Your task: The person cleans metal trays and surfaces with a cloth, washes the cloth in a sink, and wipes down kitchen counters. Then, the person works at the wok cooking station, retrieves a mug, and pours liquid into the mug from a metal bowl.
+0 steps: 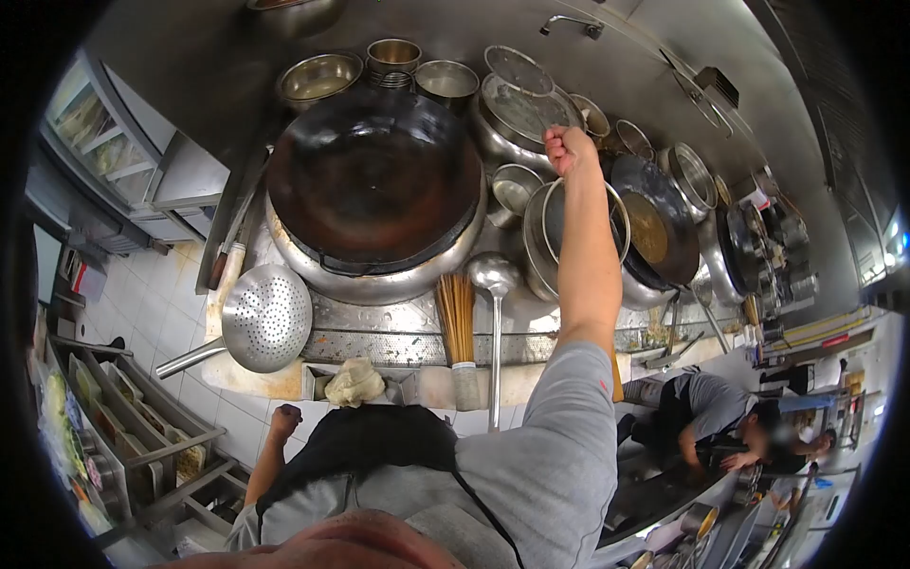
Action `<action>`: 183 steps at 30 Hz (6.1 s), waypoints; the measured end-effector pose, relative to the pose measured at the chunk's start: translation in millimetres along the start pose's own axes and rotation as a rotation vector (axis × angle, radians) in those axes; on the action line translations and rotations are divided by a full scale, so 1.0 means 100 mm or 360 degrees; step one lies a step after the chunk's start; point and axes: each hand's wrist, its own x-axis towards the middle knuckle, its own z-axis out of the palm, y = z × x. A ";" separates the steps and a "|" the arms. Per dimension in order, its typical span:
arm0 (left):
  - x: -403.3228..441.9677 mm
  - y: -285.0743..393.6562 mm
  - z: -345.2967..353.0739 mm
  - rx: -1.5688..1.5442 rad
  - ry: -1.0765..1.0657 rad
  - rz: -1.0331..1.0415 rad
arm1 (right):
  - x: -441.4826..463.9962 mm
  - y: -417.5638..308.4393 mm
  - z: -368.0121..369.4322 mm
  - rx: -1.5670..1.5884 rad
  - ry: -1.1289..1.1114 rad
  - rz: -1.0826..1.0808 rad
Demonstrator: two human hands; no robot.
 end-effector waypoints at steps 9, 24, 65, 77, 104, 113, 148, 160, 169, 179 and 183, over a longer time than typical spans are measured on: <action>-0.39 0.00 0.26 -0.0346 0.0126 -0.0524 | 0.27 -0.66 1.50 -0.1689 0.0880 -0.1969; -0.30 0.11 0.22 -0.0168 -0.0118 -0.0331 | -0.73 -0.32 0.82 -0.3000 0.1109 -0.1769; 0.17 0.31 0.02 -0.0136 0.0063 -0.0019 | -0.22 -0.11 -0.88 -0.1339 0.0775 -0.0904; -0.43 0.42 0.00 -0.0204 -0.0012 -0.0515 | 1.49 -0.16 -0.88 -0.2447 0.0714 -0.0422; -1.14 3.73 -1.62 -0.1024 -0.1415 0.0865 | -0.25 -0.28 0.44 -0.0131 0.0009 -0.0466; -1.21 3.47 -1.52 -0.0902 -0.1211 0.0323 | 0.55 -0.61 1.84 -0.2210 0.1061 -0.2089; -1.56 1.14 -0.45 -0.0549 -0.0356 -0.1059 | 0.94 -0.44 -0.54 -0.2257 0.0643 -0.0395; -0.54 0.45 -0.42 -0.0698 -0.0140 -0.0666 | 0.26 0.07 -0.89 -0.0643 0.0334 -0.0076; -0.35 0.60 -0.45 -0.0672 -0.0099 -0.0609 | -0.15 -0.15 -0.72 -0.1641 0.0947 -0.1081; -0.77 0.52 -0.15 -0.0695 -0.0186 -0.0908 | 0.44 -0.14 -0.50 -0.3333 0.0970 -0.0845; -0.89 0.61 -0.23 -0.0800 -0.0080 -0.0882 | 0.78 -0.45 -0.48 -0.2600 0.0612 -0.0260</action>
